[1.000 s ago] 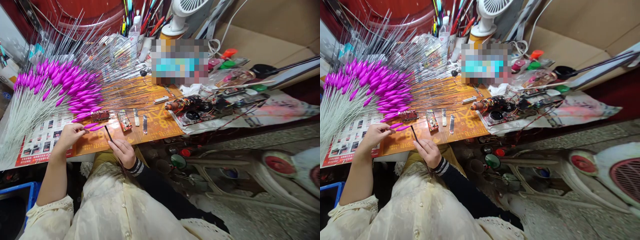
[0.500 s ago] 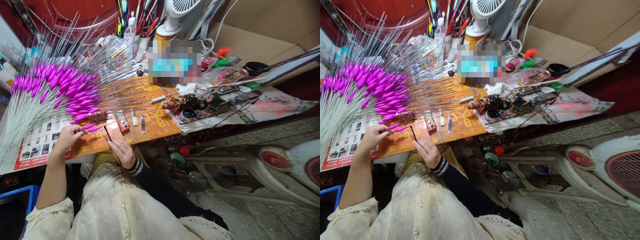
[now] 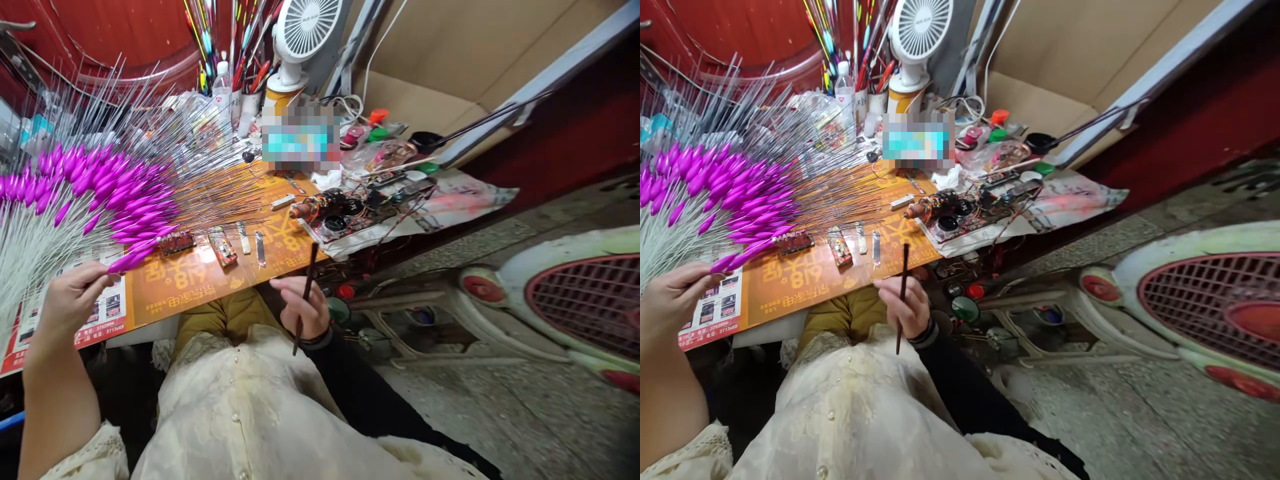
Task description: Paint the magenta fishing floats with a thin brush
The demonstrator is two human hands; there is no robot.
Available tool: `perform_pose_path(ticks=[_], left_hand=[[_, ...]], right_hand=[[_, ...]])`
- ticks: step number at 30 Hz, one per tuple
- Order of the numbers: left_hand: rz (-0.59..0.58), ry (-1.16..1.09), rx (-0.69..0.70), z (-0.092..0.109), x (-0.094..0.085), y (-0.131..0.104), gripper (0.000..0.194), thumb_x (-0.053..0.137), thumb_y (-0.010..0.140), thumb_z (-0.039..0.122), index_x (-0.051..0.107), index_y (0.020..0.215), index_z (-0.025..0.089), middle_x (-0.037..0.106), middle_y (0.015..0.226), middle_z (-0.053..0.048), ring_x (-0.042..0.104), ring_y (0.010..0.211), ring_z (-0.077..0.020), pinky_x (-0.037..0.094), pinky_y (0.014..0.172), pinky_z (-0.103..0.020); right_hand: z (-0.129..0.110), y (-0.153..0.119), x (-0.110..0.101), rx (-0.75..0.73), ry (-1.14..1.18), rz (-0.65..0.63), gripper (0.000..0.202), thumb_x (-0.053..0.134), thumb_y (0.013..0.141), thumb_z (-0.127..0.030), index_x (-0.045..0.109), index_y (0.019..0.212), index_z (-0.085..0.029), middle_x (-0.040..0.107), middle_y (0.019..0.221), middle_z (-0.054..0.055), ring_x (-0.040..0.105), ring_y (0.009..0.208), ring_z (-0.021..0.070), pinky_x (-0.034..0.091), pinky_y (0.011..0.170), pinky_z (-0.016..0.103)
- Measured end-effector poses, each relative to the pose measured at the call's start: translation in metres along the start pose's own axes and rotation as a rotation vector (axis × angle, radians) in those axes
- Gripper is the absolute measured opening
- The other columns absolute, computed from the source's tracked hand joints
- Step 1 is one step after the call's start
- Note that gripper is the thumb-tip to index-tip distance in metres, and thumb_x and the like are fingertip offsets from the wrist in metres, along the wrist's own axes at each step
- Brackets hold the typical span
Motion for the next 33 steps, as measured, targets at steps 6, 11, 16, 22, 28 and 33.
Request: perform_pose_path(ticks=[6,11,16,22,28,33], left_hand=[[0.231,0.17,0.084,0.018,-0.032,0.005,0.028,0.055,0.097,0.042,0.074,0.092,0.022,0.067,0.082,0.0,0.061,0.081,-0.0179,0.045,0.078,-0.033],[0.237,0.28,0.015,0.006,-0.028,0.007,0.031,0.052,0.095,0.04,0.075,0.088,0.021,0.069,0.077,-0.003,0.064,0.078,-0.0189,0.049,0.076,-0.033],[0.117,-0.088,-0.223,-0.04,-0.004,0.013,0.031,0.058,0.087,0.044,0.076,0.088,0.019,0.071,0.073,-0.004,0.068,0.063,-0.0181,0.058,0.063,-0.031],[0.078,-0.216,-0.255,-0.072,0.016,0.031,0.032,0.065,0.078,0.046,0.078,0.086,0.018,0.077,0.085,-0.005,0.074,0.079,-0.0221,0.061,0.077,-0.032],[0.092,-0.085,-0.162,-0.075,0.018,0.039,0.038,0.06,0.082,0.051,0.078,0.084,0.018,0.073,0.074,-0.003,0.066,0.072,-0.0176,0.053,0.071,-0.027],[0.111,-0.016,-0.145,-0.072,0.015,0.039,0.039,0.057,0.084,0.052,0.079,0.085,0.019,0.074,0.075,-0.002,0.068,0.076,-0.0185,0.05,0.074,-0.028]], right_hand=[[0.062,0.04,0.033,0.084,-0.293,-0.144,0.035,0.053,0.101,-0.014,0.062,0.133,-0.025,0.074,0.126,0.01,0.067,0.121,0.0235,0.051,0.103,0.04],[0.073,0.063,0.082,-0.029,-0.347,-0.271,0.022,0.057,0.101,-0.019,0.073,0.117,-0.02,0.076,0.115,0.01,0.065,0.111,0.0231,0.046,0.093,0.035],[0.079,0.06,0.105,-0.04,-0.42,-0.394,0.022,0.054,0.102,-0.02,0.076,0.104,-0.019,0.073,0.087,0.008,0.06,0.092,0.0223,0.039,0.08,0.036],[0.089,0.062,0.097,-0.036,-0.436,-0.437,0.025,0.051,0.1,-0.016,0.076,0.102,-0.02,0.067,0.083,0.008,0.056,0.091,0.0236,0.037,0.08,0.036],[0.124,0.069,0.037,0.04,-0.516,-0.415,0.028,0.047,0.101,-0.018,0.075,0.098,-0.02,0.066,0.084,0.01,0.054,0.086,0.0232,0.035,0.077,0.036],[0.142,0.072,-0.065,0.146,-0.633,-0.318,0.037,0.044,0.102,-0.02,0.072,0.079,-0.022,0.055,0.067,0.009,0.048,0.072,0.022,0.031,0.07,0.039]])
Point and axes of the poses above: each hand's wrist, its own y-axis towards the middle knuckle, its own x-axis out of the palm, z = x × y, the point moved 10 cm from there along y, towards the middle knuckle
